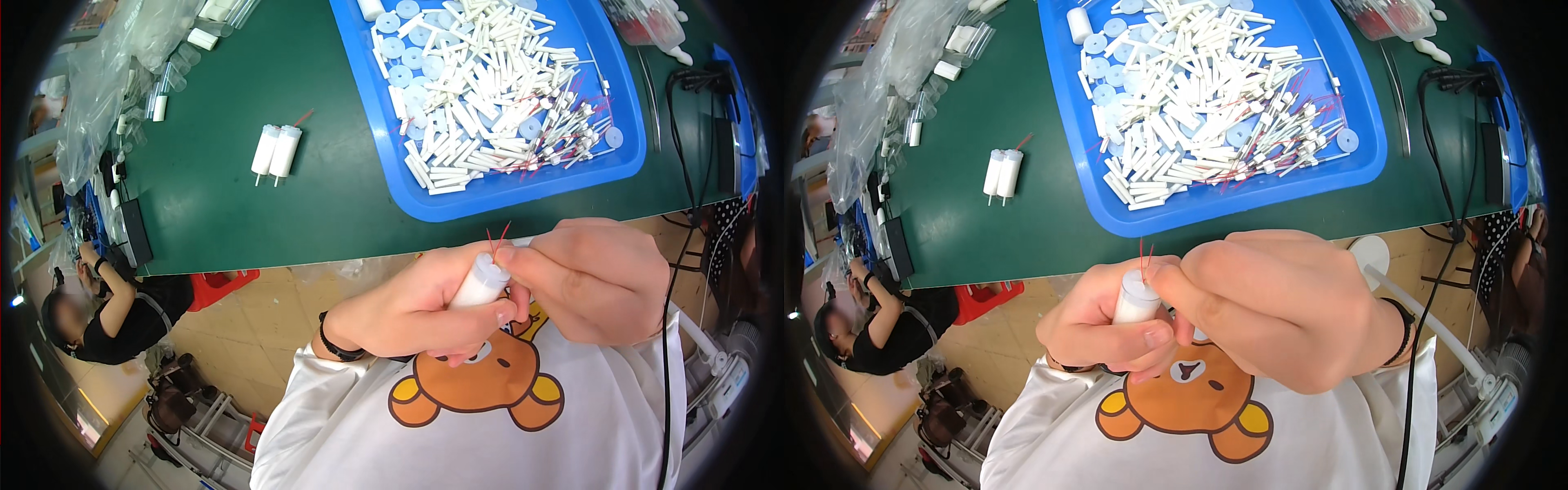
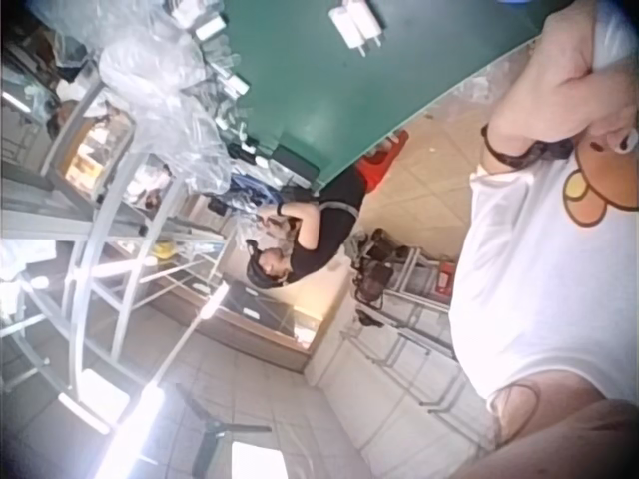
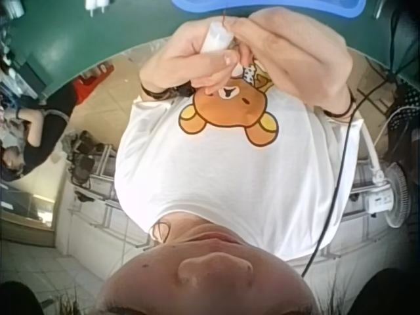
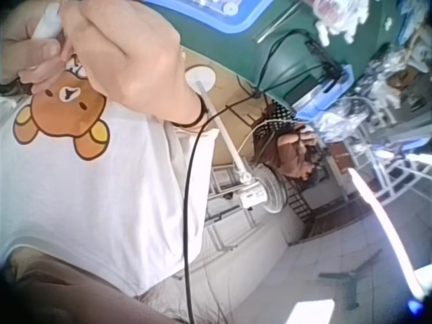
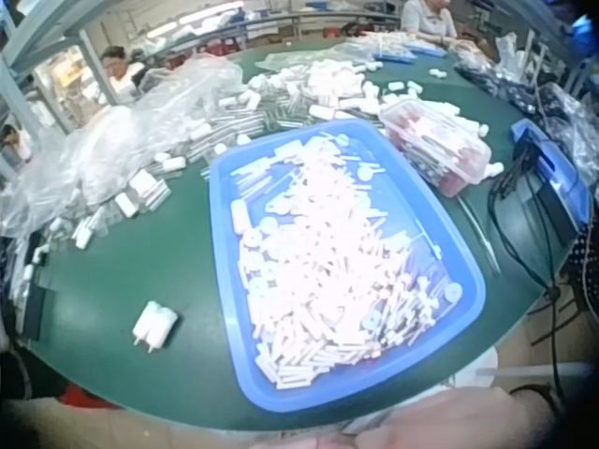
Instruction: The person is assembling small white electronic or plastic components, inserting thin wires into cylinders and caps.
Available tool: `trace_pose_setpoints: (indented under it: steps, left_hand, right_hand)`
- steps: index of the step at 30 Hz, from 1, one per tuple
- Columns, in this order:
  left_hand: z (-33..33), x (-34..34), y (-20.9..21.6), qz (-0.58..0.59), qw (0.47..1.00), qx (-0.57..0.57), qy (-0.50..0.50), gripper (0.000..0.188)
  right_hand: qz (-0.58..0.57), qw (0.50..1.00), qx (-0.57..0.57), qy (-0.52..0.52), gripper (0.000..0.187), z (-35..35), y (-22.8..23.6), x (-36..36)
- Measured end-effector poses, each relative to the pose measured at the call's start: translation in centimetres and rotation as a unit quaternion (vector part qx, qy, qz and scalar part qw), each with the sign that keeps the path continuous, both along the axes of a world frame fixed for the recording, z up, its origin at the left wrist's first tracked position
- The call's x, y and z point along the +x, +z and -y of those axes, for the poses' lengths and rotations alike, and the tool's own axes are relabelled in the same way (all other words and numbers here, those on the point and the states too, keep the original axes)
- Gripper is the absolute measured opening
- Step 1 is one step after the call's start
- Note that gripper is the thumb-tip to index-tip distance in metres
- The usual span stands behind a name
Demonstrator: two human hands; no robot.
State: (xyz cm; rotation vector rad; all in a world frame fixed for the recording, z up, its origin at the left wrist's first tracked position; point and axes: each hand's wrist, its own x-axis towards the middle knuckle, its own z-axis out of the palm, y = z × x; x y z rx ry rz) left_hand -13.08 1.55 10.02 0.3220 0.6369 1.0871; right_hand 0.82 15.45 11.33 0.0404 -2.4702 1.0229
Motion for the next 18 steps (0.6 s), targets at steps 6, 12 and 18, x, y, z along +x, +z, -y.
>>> trace_pose_setpoints:
  steps: [6, 12, 18]
  left_hand:
    - [0.3, 0.1, -0.6, 0.030, 0.999, 0.032, 0.012, 0.010]
    - [-0.3, 0.4, 0.7, -0.066, 0.997, -0.010, 0.034, 0.009]
    - [0.0, 0.8, 1.0, -0.202, 0.979, 0.003, 0.037, 0.013]
  right_hand:
    - [0.032, 0.999, -0.035, 0.009, 0.031, -0.3, 0.7, -0.3]
    - [0.069, 0.997, -0.019, -0.001, 0.027, -0.6, 1.3, -0.2]
    - [0.075, 0.997, 0.008, -0.002, 0.026, -0.1, 1.4, -0.2]
